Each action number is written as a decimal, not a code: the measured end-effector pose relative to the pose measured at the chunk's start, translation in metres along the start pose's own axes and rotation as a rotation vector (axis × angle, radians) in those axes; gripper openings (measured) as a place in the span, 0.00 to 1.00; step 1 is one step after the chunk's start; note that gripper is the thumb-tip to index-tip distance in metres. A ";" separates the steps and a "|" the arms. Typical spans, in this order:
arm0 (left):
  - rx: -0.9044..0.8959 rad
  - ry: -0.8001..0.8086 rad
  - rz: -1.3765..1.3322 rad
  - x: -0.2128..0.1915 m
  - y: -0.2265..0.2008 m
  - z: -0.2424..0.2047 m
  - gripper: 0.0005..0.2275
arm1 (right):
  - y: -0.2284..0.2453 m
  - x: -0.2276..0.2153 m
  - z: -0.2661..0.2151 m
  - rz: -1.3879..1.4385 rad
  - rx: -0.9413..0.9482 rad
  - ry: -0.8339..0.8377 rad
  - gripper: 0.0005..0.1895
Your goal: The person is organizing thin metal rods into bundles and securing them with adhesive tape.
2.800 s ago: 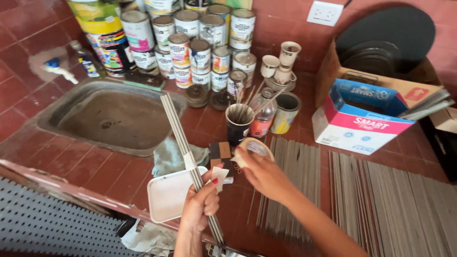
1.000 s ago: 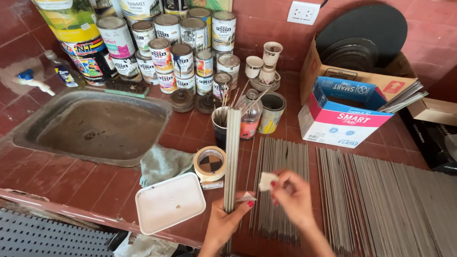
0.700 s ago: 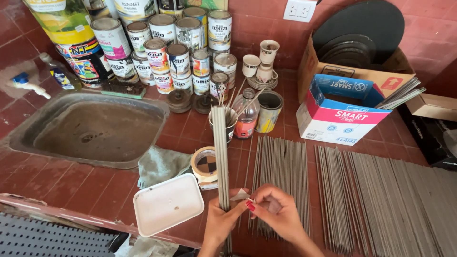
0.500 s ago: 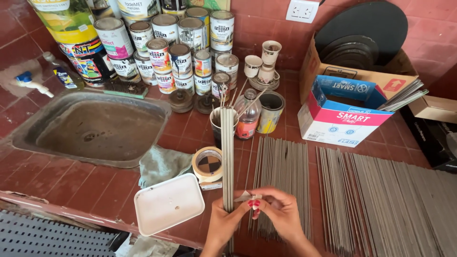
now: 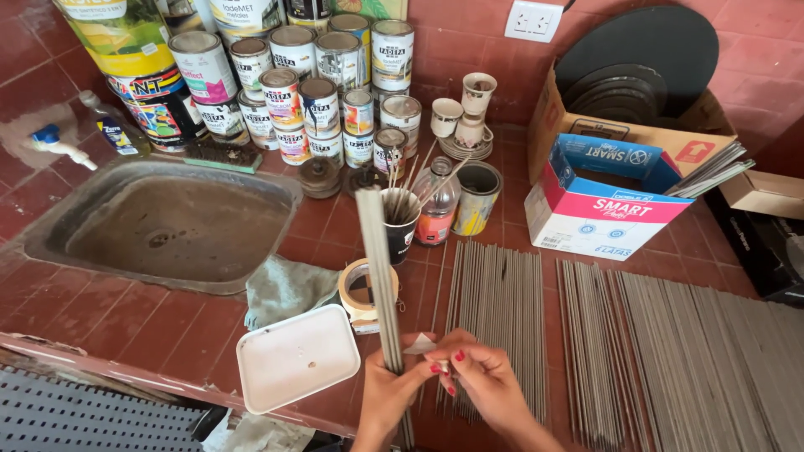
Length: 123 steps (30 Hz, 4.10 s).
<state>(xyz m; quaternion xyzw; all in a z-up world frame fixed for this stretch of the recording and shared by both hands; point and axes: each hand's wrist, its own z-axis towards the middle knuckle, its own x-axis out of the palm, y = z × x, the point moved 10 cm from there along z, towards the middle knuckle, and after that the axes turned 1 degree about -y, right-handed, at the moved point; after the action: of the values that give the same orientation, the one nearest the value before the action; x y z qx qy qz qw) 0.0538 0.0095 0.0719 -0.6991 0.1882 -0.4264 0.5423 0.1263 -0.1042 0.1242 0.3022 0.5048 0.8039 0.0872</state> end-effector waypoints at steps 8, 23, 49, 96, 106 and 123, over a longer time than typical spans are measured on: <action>-0.173 0.110 -0.152 -0.005 0.019 -0.002 0.20 | 0.001 0.008 0.003 -0.140 0.038 0.123 0.17; 0.027 0.117 -0.132 -0.024 -0.012 0.001 0.23 | -0.017 -0.068 0.027 -0.410 -0.127 -0.120 0.05; -0.214 0.134 -0.252 -0.006 -0.006 -0.004 0.16 | -0.068 -0.040 0.021 -0.016 0.194 -0.060 0.22; 0.343 0.194 0.203 0.012 0.055 0.047 0.17 | 0.082 -0.001 0.046 -1.436 0.163 0.136 0.33; -0.007 0.229 0.099 0.039 0.060 0.010 0.21 | 0.123 0.035 0.046 -1.594 0.012 0.383 0.64; -0.212 0.321 -0.090 0.056 0.052 -0.008 0.21 | 0.147 0.080 0.051 -1.722 -0.371 0.461 0.59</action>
<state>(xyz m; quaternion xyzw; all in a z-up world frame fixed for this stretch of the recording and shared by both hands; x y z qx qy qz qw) 0.0893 -0.0535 0.0462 -0.6829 0.2847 -0.5342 0.4090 0.1156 -0.1000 0.2988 -0.3666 0.4237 0.5695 0.6015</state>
